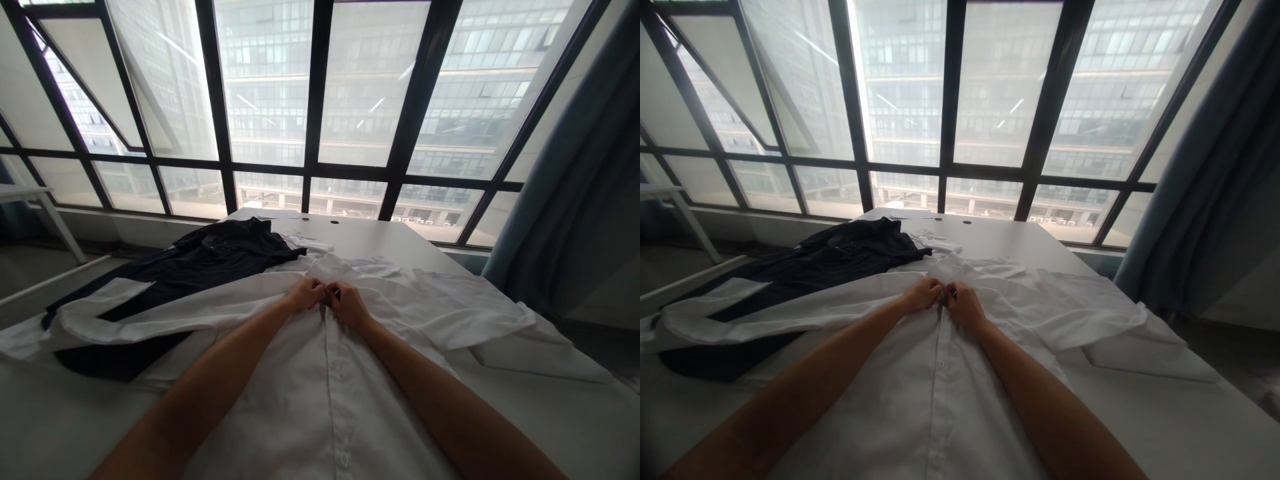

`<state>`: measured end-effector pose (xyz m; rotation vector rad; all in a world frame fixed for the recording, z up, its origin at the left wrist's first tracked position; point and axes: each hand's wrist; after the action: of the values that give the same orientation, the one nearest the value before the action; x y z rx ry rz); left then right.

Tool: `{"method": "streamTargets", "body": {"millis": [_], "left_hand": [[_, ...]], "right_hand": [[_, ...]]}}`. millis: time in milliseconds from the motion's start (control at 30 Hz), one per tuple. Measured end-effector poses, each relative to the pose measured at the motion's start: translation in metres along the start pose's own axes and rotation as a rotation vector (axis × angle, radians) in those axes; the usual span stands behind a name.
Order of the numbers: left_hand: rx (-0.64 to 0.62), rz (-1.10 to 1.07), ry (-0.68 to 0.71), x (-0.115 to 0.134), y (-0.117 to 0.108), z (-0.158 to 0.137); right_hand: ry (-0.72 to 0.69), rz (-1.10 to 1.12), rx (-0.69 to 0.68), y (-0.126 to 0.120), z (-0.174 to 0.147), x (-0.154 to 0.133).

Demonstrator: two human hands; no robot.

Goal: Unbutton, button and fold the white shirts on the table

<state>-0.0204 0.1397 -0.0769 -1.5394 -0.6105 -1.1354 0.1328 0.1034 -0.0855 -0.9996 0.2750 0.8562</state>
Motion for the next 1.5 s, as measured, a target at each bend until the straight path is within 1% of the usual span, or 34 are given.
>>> {"method": "streamTargets", "body": {"millis": [67, 200, 333, 433, 500, 567, 667, 733, 767, 800, 867, 933, 967, 1000, 1033, 1067, 1100, 1133, 1167, 1200, 1300, 1400, 1500], "left_hand": [[0.006, -0.012, 0.002, 0.002, 0.000, -0.002], [-0.007, -0.032, 0.040, 0.004, 0.000, -0.004], [-0.017, -0.046, 0.053, 0.002, 0.001, -0.005], [0.001, -0.003, 0.086, 0.000, 0.002, -0.003], [0.053, 0.074, 0.150, -0.001, 0.003, -0.003], [0.132, 0.194, 0.219, -0.001, 0.004, -0.004], [0.295, 0.468, 0.344, 0.000, 0.005, -0.008], [0.368, 0.648, 0.460, 0.002, 0.006, -0.012], [0.371, 0.713, 0.518, 0.003, 0.007, -0.014], [0.344, 0.759, 0.569, 0.004, 0.008, -0.015], [0.253, 0.799, 0.638, 0.005, 0.009, -0.018], [0.171, 0.813, 0.669, 0.005, 0.010, -0.019], [0.147, 0.820, 0.675, 0.006, 0.011, -0.020], [0.134, 0.830, 0.678, 0.006, 0.011, -0.020], [0.125, 0.844, 0.682, 0.006, 0.011, -0.020], [0.112, 0.862, 0.688, 0.007, 0.012, -0.020], [0.095, 0.880, 0.696, 0.007, 0.013, -0.019], [0.075, 0.898, 0.705, 0.007, 0.014, -0.019], [0.051, 0.916, 0.716, 0.008, 0.014, -0.018], [0.030, 0.932, 0.728, 0.008, 0.015, -0.017], [-0.020, 0.946, 0.763, 0.010, 0.016, -0.017], [-0.022, 0.859, 0.726, 0.012, 0.015, -0.020], [0.046, 0.727, 0.622, 0.016, 0.015, -0.024]], "right_hand": [[0.028, 0.026, 0.011, 0.000, 0.001, 0.000], [0.154, 0.139, 0.013, -0.001, 0.004, 0.004], [0.240, 0.376, -0.070, -0.003, 0.008, 0.010], [0.267, 0.496, -0.119, -0.004, 0.009, 0.014], [0.263, 0.507, -0.147, -0.004, 0.010, 0.017], [0.246, 0.479, -0.172, -0.004, 0.011, 0.020], [0.194, 0.425, -0.207, -0.002, 0.012, 0.024], [0.154, 0.395, -0.221, -0.001, 0.012, 0.026], [0.134, 0.379, -0.233, -0.001, 0.013, 0.027], [0.112, 0.366, -0.251, -0.003, 0.014, 0.028], [0.077, 0.344, -0.337, -0.011, 0.016, 0.031], [0.087, 0.312, -0.437, -0.026, 0.020, 0.036], [0.120, 0.287, -0.436, -0.034, 0.022, 0.038], [0.164, 0.254, -0.379, -0.044, 0.025, 0.040], [0.206, 0.216, -0.274, -0.052, 0.028, 0.041], [0.236, 0.175, -0.141, -0.059, 0.030, 0.042], [0.246, 0.129, -0.017, -0.064, 0.032, 0.041], [0.236, 0.079, 0.070, -0.067, 0.033, 0.039], [0.208, 0.028, 0.102, -0.067, 0.033, 0.037], [0.167, -0.028, 0.091, -0.065, 0.032, 0.033], [0.073, -0.226, -0.001, -0.052, 0.028, 0.021], [0.091, -0.422, -0.016, -0.044, 0.023, 0.013], [0.135, -0.493, -0.020, -0.046, 0.023, 0.011]]}}
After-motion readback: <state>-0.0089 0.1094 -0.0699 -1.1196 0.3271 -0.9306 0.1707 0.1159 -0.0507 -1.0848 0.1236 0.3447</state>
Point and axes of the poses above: each hand's wrist, its own z-axis towards the middle knuckle, its own y-axis out of the palm, x = y × z, and after that the axes turned 4 degrees about -y, right-handed
